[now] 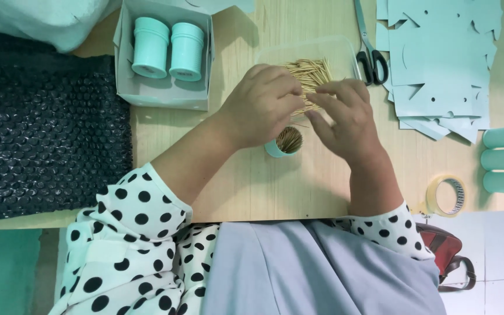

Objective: The person repeatedly picks up small wooden sticks from a plastic container and places them into a small cylindrical container. The person continues this process, filling the container with sticks.

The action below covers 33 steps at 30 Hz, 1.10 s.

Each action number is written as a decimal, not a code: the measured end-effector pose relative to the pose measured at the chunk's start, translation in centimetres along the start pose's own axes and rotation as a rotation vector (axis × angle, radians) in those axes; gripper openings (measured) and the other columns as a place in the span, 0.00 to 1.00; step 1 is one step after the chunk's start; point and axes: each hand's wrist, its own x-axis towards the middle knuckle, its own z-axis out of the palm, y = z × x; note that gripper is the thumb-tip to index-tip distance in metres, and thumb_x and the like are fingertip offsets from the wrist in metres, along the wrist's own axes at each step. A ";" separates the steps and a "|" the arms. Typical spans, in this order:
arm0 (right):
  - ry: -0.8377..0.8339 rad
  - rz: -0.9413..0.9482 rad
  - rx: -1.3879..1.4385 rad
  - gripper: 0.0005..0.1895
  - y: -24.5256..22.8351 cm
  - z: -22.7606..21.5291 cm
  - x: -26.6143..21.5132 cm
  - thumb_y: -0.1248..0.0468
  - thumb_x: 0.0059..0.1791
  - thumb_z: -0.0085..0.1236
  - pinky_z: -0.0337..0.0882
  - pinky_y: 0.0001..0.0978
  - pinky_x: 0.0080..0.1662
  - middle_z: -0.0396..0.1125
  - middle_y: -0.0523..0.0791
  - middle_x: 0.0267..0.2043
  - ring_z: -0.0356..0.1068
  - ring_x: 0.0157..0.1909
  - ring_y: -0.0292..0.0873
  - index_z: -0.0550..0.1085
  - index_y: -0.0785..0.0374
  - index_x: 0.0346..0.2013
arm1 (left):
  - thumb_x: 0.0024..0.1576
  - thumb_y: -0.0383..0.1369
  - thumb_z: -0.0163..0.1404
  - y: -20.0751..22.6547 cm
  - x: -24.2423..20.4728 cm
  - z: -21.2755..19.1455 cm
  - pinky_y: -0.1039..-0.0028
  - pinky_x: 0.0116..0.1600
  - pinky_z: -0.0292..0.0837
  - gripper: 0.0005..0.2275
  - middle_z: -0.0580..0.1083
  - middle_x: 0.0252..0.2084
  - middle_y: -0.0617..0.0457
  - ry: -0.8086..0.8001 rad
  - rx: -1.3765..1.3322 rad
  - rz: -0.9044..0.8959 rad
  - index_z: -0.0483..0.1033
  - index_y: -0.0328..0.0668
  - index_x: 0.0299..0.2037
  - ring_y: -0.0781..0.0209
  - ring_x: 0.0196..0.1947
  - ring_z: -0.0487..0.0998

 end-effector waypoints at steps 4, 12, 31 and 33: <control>-0.062 -0.021 0.017 0.05 4.6 2.7 2.0 0.62 0.53 0.67 0.69 0.42 0.41 0.68 0.43 0.37 0.65 0.38 0.50 0.82 0.55 0.43 | 0.49 0.24 0.47 -1.9 0.8 3.4 0.68 0.39 0.68 0.06 0.66 0.29 0.60 -0.021 0.171 -0.062 0.74 0.48 0.29 0.59 0.32 0.73; -0.586 0.244 -0.049 0.10 2.2 3.1 5.8 0.64 0.42 0.66 0.68 0.39 0.36 0.69 0.49 0.28 0.66 0.34 0.48 0.84 0.67 0.34 | 0.54 0.23 0.41 -4.9 -0.3 6.1 0.68 0.33 0.67 0.09 0.65 0.27 0.54 -0.079 0.044 -0.180 0.75 0.44 0.30 0.53 0.29 0.73; -0.533 0.310 0.030 0.12 1.6 3.2 5.9 0.70 0.41 0.50 0.62 0.39 0.35 0.64 0.43 0.15 0.58 0.27 0.48 0.71 0.61 0.12 | 0.44 0.19 0.48 -6.0 0.7 3.6 0.62 0.38 0.66 0.09 0.69 0.30 0.52 0.014 0.031 -0.077 0.77 0.42 0.31 0.50 0.35 0.68; -0.499 0.294 -0.151 0.08 2.6 3.2 4.9 0.57 0.48 0.65 0.69 0.32 0.38 0.69 0.41 0.26 0.67 0.33 0.42 0.83 0.59 0.32 | 0.57 0.22 0.46 -5.9 0.5 3.7 0.66 0.48 0.70 0.08 0.70 0.34 0.52 -0.040 0.053 -0.157 0.80 0.41 0.37 0.52 0.43 0.75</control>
